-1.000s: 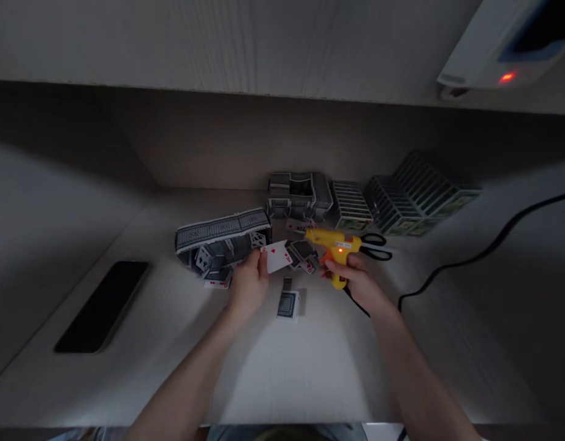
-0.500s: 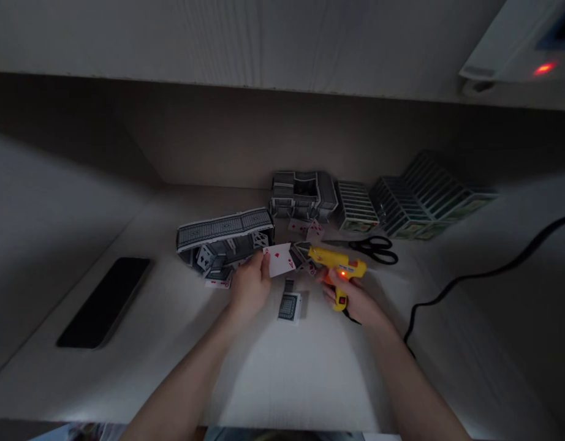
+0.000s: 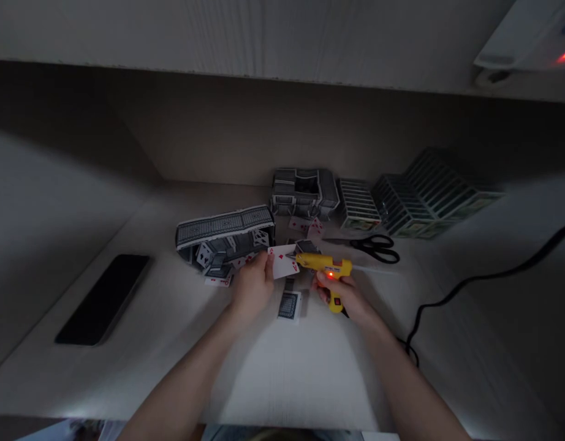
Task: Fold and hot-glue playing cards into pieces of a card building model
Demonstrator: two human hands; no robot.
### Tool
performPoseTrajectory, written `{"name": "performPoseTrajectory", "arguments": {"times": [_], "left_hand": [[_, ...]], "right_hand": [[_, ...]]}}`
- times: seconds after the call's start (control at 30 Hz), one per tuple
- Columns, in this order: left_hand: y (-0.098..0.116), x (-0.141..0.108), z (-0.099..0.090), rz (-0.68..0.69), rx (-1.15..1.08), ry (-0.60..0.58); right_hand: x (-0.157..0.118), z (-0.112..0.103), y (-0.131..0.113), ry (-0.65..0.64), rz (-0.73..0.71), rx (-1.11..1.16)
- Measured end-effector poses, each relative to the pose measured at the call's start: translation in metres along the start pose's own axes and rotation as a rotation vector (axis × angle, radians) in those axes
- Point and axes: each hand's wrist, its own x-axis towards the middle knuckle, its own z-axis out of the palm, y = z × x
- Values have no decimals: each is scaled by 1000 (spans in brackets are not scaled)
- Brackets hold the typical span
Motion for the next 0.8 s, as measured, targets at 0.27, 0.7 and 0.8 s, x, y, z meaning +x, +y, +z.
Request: {"name": "performPoseTrajectory", "arguments": {"times": [0.27, 0.7, 0.8], "left_hand": [[-2, 0, 2, 99, 98, 43], [-3, 0, 4, 125, 53, 61], [-2, -1, 4, 126, 61, 59]], "right_hand": [[-1, -1, -3, 30, -12, -43], [-1, -7, 3, 52, 3, -81], [0, -6, 4, 44, -14, -58]]}}
